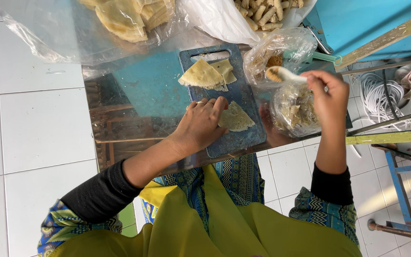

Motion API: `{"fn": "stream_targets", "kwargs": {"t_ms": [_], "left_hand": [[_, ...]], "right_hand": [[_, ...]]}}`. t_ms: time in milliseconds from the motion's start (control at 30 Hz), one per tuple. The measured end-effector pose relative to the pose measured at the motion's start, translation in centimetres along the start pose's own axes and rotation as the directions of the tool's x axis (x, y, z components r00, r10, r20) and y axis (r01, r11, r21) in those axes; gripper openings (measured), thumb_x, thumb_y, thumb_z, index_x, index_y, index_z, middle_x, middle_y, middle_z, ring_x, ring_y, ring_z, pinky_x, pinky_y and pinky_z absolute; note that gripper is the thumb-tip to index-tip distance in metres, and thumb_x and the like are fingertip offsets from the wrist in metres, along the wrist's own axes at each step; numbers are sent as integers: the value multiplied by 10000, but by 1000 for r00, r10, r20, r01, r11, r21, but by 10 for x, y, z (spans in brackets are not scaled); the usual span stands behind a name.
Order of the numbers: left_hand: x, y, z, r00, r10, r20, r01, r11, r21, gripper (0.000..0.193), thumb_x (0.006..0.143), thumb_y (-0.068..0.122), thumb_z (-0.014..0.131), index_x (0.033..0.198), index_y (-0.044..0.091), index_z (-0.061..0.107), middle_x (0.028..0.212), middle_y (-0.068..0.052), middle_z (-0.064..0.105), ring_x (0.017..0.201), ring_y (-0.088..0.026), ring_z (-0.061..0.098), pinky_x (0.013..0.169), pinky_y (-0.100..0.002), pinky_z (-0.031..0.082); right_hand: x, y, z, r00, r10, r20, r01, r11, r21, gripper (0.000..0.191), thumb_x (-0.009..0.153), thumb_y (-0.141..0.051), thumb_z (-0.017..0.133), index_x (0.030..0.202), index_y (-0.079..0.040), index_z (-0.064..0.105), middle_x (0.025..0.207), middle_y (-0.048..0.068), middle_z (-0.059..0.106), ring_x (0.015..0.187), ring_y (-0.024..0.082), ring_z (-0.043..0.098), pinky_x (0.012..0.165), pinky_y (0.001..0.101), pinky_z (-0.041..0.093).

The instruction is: The person spoons filling from a plastic bag onto triangular pastry wrappers and folds the wrappers over the filling by hand, pressing the edges closed. The folded pastries are set on the cutting board, where a pile of finished pieces accumulates.

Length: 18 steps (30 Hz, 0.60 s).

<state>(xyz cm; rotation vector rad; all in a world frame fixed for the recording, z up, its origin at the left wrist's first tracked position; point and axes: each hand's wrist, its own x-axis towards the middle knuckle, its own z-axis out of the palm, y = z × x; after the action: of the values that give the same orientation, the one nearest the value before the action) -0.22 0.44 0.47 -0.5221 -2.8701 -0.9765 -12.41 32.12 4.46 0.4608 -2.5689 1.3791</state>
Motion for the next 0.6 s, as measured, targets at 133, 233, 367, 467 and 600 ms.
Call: {"fn": "stream_targets", "kwargs": {"t_ms": [133, 233, 367, 467, 600], "left_hand": [[-1, 2, -3, 1000, -13, 22, 14, 1000, -25, 667, 745, 339, 861, 1243, 126, 472, 1084, -69, 658, 1138, -283, 601, 984, -472, 420], [-1, 1, -5, 998, -27, 50, 29, 999, -36, 672, 746, 346, 859, 1254, 135, 473, 1077, -63, 661, 1150, -280, 604, 978, -465, 429], [-2, 4, -3, 997, 13, -73, -15, 1000, -25, 702, 727, 413, 871, 1229, 94, 497, 1098, -84, 658, 1102, -306, 605, 916, -467, 447], [-4, 12, 4, 992, -11, -123, 15, 999, 36, 724, 734, 477, 854, 1227, 70, 513, 1082, -92, 650, 1058, -300, 608, 882, -457, 458], [-3, 15, 8, 986, -16, -163, 30, 996, 82, 762, 754, 521, 831, 1263, 51, 516, 1080, -107, 640, 1022, -304, 602, 853, -455, 455]], "right_hand": [[-43, -23, 23, 992, 110, 56, -112, 993, 47, 147, 1053, -78, 650, 1139, -46, 765, 856, -34, 625, 710, 30, 452, 608, 210, 320], [-63, -36, 42, 985, -147, 91, 157, 982, -108, 117, 1037, -104, 675, 1099, -84, 773, 872, -14, 640, 818, 107, 482, 771, 270, 362], [-82, -42, 58, 934, -347, 90, 357, 880, -314, 102, 1037, -116, 695, 1089, -124, 783, 903, -17, 666, 944, 191, 515, 955, 350, 381], [-89, -37, 61, 916, -398, 46, 389, 857, -338, 86, 1040, -124, 719, 1102, -144, 775, 973, -15, 694, 990, 207, 517, 953, 324, 389], [-98, -26, 63, 864, -503, 6, 455, 777, -434, 146, 974, -110, 785, 1100, -175, 817, 938, -51, 672, 975, 193, 512, 946, 343, 376]]}}
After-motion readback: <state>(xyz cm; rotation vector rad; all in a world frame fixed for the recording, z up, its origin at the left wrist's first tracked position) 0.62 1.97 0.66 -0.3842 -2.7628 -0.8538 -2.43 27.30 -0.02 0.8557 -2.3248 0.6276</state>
